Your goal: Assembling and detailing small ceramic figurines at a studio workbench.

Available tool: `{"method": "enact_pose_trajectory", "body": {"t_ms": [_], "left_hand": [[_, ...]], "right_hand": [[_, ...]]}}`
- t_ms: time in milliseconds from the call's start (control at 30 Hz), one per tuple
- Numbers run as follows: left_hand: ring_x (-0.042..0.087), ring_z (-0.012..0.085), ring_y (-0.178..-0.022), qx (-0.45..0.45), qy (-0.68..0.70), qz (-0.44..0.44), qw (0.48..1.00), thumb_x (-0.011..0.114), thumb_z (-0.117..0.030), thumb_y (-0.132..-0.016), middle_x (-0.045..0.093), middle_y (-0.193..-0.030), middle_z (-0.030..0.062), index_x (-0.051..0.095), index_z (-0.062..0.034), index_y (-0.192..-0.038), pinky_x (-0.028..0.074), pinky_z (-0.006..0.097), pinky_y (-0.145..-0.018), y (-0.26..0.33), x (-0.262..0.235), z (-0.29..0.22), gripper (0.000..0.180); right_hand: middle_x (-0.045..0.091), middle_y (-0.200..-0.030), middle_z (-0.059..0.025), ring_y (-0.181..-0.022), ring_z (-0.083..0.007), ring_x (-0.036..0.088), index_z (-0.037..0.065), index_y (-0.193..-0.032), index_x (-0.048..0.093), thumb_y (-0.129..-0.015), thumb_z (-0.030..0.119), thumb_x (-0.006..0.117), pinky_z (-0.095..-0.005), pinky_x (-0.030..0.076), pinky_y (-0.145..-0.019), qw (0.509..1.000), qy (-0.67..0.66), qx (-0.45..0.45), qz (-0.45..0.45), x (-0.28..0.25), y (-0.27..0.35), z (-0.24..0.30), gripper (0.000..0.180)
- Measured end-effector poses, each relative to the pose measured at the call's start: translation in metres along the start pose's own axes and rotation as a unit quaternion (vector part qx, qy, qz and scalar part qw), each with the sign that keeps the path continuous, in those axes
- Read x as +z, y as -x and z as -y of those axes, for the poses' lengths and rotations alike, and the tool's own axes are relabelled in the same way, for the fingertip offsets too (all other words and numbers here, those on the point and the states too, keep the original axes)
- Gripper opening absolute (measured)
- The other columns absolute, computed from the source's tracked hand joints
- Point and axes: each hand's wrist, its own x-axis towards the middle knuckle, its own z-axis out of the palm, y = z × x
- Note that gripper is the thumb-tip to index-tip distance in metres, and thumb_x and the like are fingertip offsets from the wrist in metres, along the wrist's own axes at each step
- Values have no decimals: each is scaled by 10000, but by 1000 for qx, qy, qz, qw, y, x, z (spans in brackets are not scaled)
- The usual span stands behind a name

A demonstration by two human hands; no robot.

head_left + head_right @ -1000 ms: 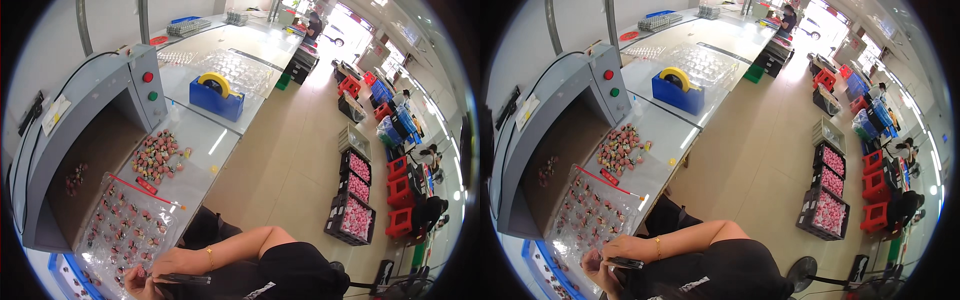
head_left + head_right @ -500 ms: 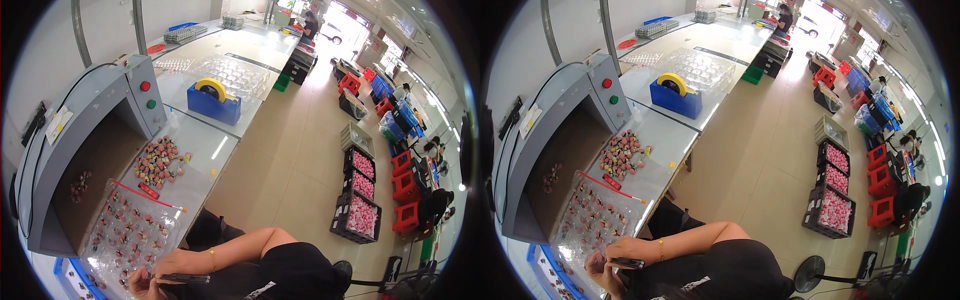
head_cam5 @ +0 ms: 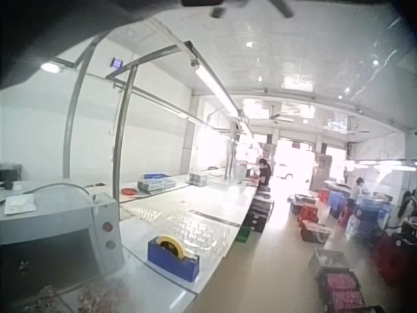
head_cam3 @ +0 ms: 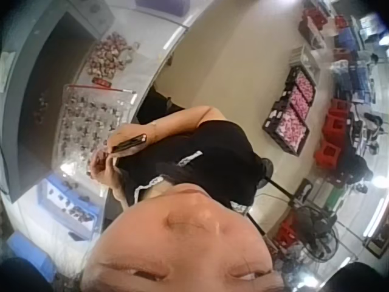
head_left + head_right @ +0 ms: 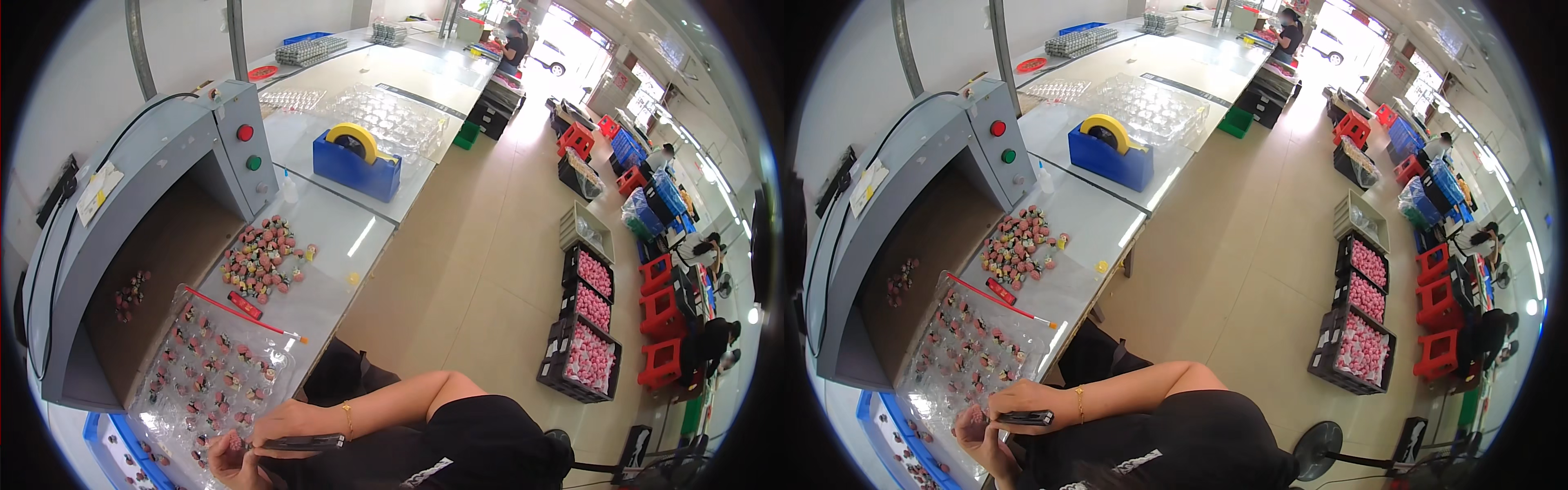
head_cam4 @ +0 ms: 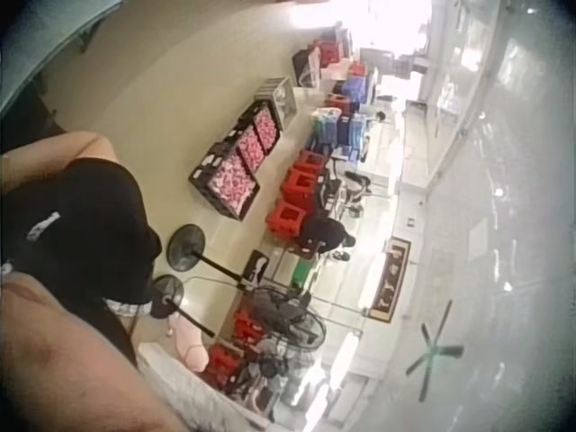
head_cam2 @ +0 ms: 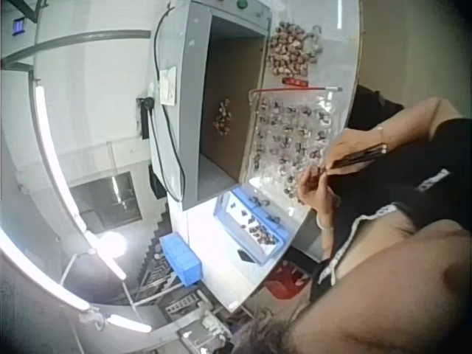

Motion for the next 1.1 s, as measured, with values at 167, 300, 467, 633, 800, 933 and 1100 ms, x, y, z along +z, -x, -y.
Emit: {"method": "enact_pose_trajectory", "body": {"t_ms": [167,300,467,633,800,933,1100], "left_hand": [[490,155,-912,-20,17,-18,999,588,74,-651,470,-1015,78,475,8,-996,386,264,-813,-1,7,-5,368],[484,158,-926,-13,-2,-19,1000,559,83,-663,459,-1041,81,468,8,-1013,387,267,-814,-2,8,-6,369],[467,160,-964,-44,31,-13,998,533,67,-697,456,-1071,90,445,10,-1057,383,269,-821,-3,5,-6,375],[451,175,-1004,-82,32,-52,995,532,28,-718,451,-1103,105,414,14,-1108,364,290,-855,4,3,-12,408],[440,227,-1065,-94,14,11,995,563,25,-691,462,-1115,143,423,28,-1117,309,333,-935,-5,15,-26,449],[496,189,-955,-80,80,93,989,579,81,-661,483,-1055,127,447,-8,-1065,436,300,-799,-13,16,-31,434],[544,217,-893,-15,107,100,989,642,98,-637,483,-1040,191,465,6,-1051,463,298,-769,-14,8,-23,459]], "right_hand": [[494,-650,-84,-594,-285,518,55,-757,452,-765,143,573,-337,409,-515,998,-38,43,5,-3,-1,2,150],[498,-642,-89,-590,-289,520,56,-757,449,-770,152,571,-338,404,-511,998,-49,39,-3,-3,-1,0,155],[502,-648,-88,-593,-287,521,54,-756,448,-770,146,568,-338,400,-510,998,-45,44,1,-3,-1,3,152],[504,-688,-87,-630,-278,530,57,-787,467,-765,150,576,-334,417,-531,998,-52,21,6,8,-2,1,145],[596,-919,-66,-804,-228,593,133,-900,500,-713,137,646,-279,482,-658,999,12,40,28,1,-2,2,237],[601,-892,-170,-788,-273,612,106,-941,477,-734,119,627,-319,495,-616,997,29,46,49,-13,-3,8,255],[603,-826,-192,-765,-315,612,93,-944,458,-753,141,621,-335,496,-596,989,-15,84,121,-17,-11,7,256]]}}
